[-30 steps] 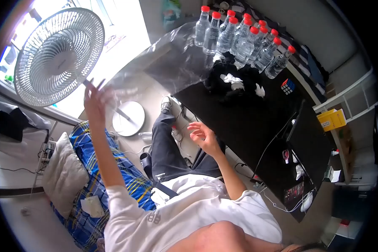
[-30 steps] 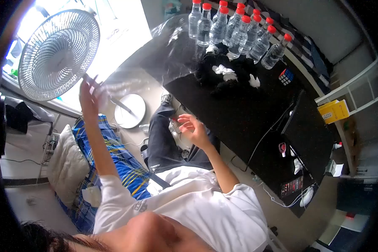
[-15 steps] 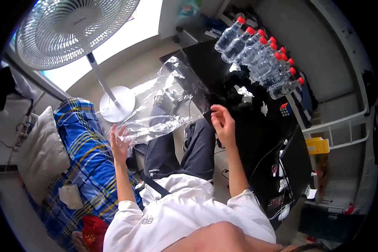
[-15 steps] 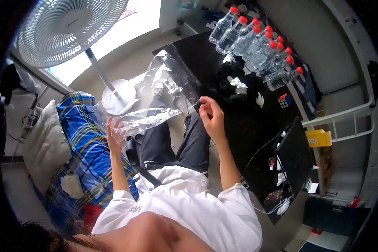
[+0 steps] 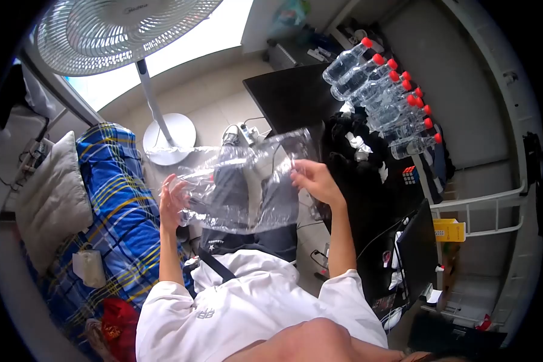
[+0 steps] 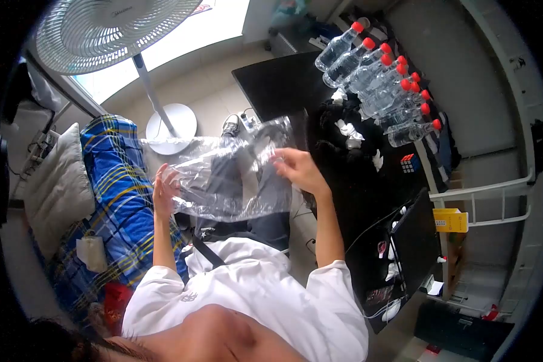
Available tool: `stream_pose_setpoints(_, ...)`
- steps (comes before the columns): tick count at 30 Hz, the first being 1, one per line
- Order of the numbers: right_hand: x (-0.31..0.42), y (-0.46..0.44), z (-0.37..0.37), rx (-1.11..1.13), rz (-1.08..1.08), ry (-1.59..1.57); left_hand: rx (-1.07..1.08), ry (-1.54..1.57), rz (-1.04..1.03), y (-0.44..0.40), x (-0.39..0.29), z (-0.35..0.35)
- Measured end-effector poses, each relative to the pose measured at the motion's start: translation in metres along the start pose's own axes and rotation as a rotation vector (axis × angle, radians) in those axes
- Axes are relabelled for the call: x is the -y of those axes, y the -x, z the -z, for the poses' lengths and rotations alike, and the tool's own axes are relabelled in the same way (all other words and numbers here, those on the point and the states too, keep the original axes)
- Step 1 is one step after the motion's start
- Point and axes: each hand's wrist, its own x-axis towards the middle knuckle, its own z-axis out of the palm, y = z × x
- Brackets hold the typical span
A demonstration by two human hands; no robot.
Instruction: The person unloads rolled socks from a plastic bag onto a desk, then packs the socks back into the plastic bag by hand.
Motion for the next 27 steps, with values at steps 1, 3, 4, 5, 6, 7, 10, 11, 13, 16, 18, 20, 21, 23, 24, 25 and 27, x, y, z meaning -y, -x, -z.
stream_pose_setpoints(1,0.006,0.0,-0.001,0.2,-0.084,-0.052,0.081,0.064,0.034,0.002,-0.003,-0.001)
stream_pose_setpoints(3,0.004,0.0,-0.013,0.326,-0.005,-0.054,0.071,0.068,0.046,0.006,-0.005,0.002)
stream_pose_setpoints(4,0.003,-0.001,-0.019,0.455,0.083,-0.044,0.089,0.047,0.065,0.008,-0.007,0.004)
stream_pose_setpoints(5,0.002,-0.002,-0.027,0.46,0.085,-0.053,0.105,0.026,0.084,0.011,-0.009,0.006)
stream_pose_setpoints(6,0.0,-0.002,-0.035,0.149,0.087,-0.15,0.098,0.019,0.084,0.013,-0.011,0.007)
stream_pose_setpoints(7,-0.002,-0.001,-0.042,-0.162,0.085,-0.242,0.086,0.034,0.067,0.014,-0.011,0.007)
stream_pose_setpoints(10,-0.015,0.004,-0.05,-0.269,0.173,-0.271,0.054,0.082,0.031,0.017,-0.007,0.013)
stream_pose_setpoints(11,-0.016,0.007,-0.05,-0.217,0.182,-0.247,0.036,0.116,0.02,0.018,-0.008,0.013)
stream_pose_setpoints(13,-0.017,0.011,-0.051,-0.018,0.108,-0.231,0.027,0.087,0.042,0.019,-0.008,0.013)
stream_pose_setpoints(16,-0.017,0.014,-0.057,0.287,0.19,-0.082,0.044,0.008,0.095,0.02,-0.014,0.006)
stream_pose_setpoints(18,-0.012,0.014,-0.065,0.007,0.258,-0.04,0.065,-0.043,0.127,0.018,-0.015,0.002)
stream_pose_setpoints(20,-0.01,0.012,-0.065,-0.281,0.331,0.0,0.147,-0.093,0.122,0.013,-0.015,-0.001)
stream_pose_setpoints(21,-0.008,0.011,-0.065,-0.427,0.356,0.026,0.149,-0.095,0.125,0.011,-0.015,-0.001)
stream_pose_setpoints(23,-0.009,0.013,-0.063,-0.491,0.33,0.005,0.1,-0.086,0.139,0.007,-0.014,-0.003)
stream_pose_setpoints(24,-0.009,0.016,-0.064,-0.462,0.319,-0.036,0.099,-0.087,0.137,0.006,-0.017,-0.004)
stream_pose_setpoints(25,-0.009,0.02,-0.062,-0.462,0.321,-0.038,0.113,-0.106,0.162,0.004,-0.02,-0.004)
stream_pose_setpoints(27,-0.007,0.029,-0.058,-0.199,0.279,0.02,0.125,-0.123,0.185,0.001,-0.025,-0.011)
